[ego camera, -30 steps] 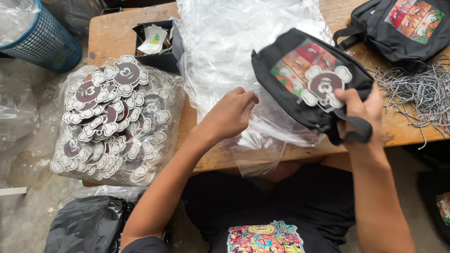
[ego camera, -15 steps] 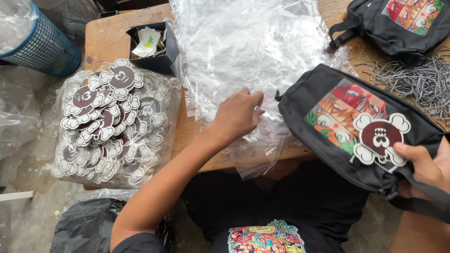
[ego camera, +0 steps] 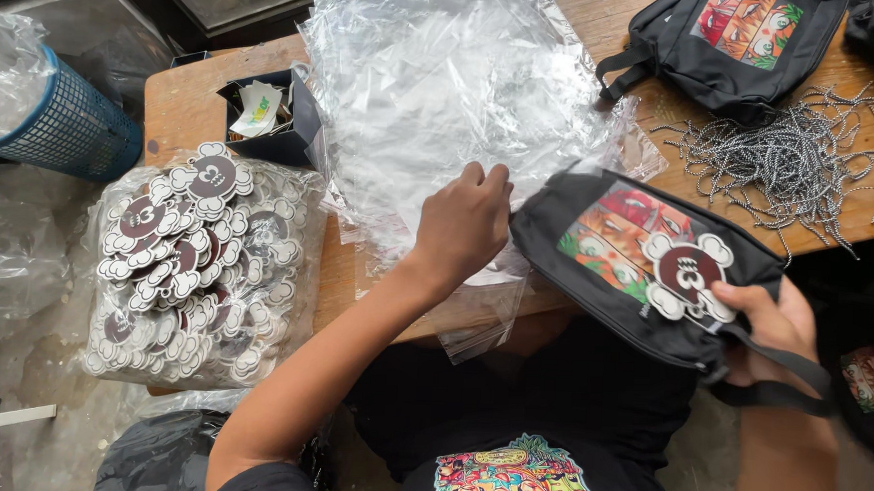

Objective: The person assembles keychains by attaching a metal chain to a character-shaped tag and then securing the tag to a small black pouch. They place the pouch and tag into a clear plastic bag, add a small card, seal the bag, and repeat the process for a second pouch.

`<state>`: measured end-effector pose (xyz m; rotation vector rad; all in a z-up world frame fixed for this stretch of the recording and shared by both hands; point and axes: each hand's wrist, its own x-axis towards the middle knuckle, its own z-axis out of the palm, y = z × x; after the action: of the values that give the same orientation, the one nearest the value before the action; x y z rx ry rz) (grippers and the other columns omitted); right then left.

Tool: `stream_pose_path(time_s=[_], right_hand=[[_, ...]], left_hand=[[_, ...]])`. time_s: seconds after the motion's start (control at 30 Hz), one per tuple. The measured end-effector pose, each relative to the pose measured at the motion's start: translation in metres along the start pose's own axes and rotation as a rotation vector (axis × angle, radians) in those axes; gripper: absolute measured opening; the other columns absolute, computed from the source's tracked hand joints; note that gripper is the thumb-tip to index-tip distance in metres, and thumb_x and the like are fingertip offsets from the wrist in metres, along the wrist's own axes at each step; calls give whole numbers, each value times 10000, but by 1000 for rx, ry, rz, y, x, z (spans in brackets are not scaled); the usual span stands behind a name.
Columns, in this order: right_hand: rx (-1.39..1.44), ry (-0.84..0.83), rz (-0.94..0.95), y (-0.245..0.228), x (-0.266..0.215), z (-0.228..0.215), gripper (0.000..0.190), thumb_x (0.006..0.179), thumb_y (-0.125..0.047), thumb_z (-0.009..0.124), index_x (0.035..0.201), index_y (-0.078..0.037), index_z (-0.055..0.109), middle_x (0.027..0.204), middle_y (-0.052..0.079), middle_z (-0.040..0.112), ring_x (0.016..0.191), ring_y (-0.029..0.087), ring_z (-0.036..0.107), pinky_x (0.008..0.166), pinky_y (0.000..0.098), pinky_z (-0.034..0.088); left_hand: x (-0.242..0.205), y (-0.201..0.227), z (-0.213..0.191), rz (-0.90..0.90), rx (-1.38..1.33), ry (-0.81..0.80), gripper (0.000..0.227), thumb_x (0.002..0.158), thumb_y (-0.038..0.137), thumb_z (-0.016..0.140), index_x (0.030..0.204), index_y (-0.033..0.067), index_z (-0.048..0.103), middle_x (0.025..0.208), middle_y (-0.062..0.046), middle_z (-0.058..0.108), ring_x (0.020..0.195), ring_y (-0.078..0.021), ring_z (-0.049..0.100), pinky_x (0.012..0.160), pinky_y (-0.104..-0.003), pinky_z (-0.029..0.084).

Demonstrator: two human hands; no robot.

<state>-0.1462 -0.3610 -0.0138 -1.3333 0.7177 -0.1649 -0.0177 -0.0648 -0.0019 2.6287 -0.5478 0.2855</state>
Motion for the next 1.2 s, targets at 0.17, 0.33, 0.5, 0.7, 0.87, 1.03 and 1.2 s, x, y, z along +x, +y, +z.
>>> stream_pose_path(time_s=[0.17, 0.33, 0.5, 0.7, 0.87, 1.03, 1.2], right_hand=[[217, -127, -75, -8, -18, 65, 565, 836, -53, 633, 1395, -90, 561, 1269, 105, 689, 1080, 199, 689, 953, 318, 588], [187, -239, -120, -17, -32, 115, 372, 916, -97, 733, 1258, -132, 591, 1094, 11, 631, 917, 81, 625, 675, 258, 538], [233, -279, -19, 21, 25, 131, 319, 911, -147, 789, 1160, -40, 622, 852, 53, 616, 568, 108, 601, 332, 218, 359], [-277, -247, -251, -31, 2, 156, 320, 961, -249, 778, 1089, -27, 586, 859, 53, 570, 705, 130, 557, 490, 281, 417], [-392, -287, -423, -10, 39, 141, 371, 997, -260, 784, 1103, -1, 541, 905, 101, 551, 822, 166, 545, 595, 320, 440], [-68, -366, -221, -17, 46, 155, 332, 1015, -232, 762, 1194, -77, 529, 970, 55, 581, 764, 138, 624, 514, 388, 575], [127, -373, -53, -50, -1, 183, 315, 955, -179, 757, 1173, -94, 546, 951, 25, 606, 754, 157, 695, 556, 405, 654]], left_hand=[[1, 11, 0, 80, 119, -31, 137, 902, 111, 556, 1032, 103, 516, 878, -150, 560, 613, -434, 619, 383, -528, 430], [-2, 15, 6, 169, 125, -34, 245, 978, 191, 500, 1218, 146, 520, 907, -94, 531, 725, -426, 698, 546, -635, 556], [2, 24, -10, 177, 65, -9, 235, 1056, 305, 447, 1211, 138, 504, 866, -117, 536, 722, -438, 696, 570, -583, 572], [-7, -33, 2, 73, 217, -60, 646, 848, 338, 756, 1340, 37, 466, 1044, -175, 493, 998, -458, 560, 786, -581, 516], [-16, -34, -6, 31, 61, 206, 288, 860, 16, 595, 1134, 45, 511, 881, -88, 405, 814, -390, 554, 696, -462, 532], [-22, -22, -12, 105, 106, 405, 430, 740, -94, 622, 1132, 48, 515, 892, -87, 368, 827, -339, 526, 697, -410, 538], [-26, -38, -20, -460, 157, -80, 703, 831, 24, 623, 1471, 9, 334, 1076, -181, 473, 907, -484, 642, 777, -606, 554]])
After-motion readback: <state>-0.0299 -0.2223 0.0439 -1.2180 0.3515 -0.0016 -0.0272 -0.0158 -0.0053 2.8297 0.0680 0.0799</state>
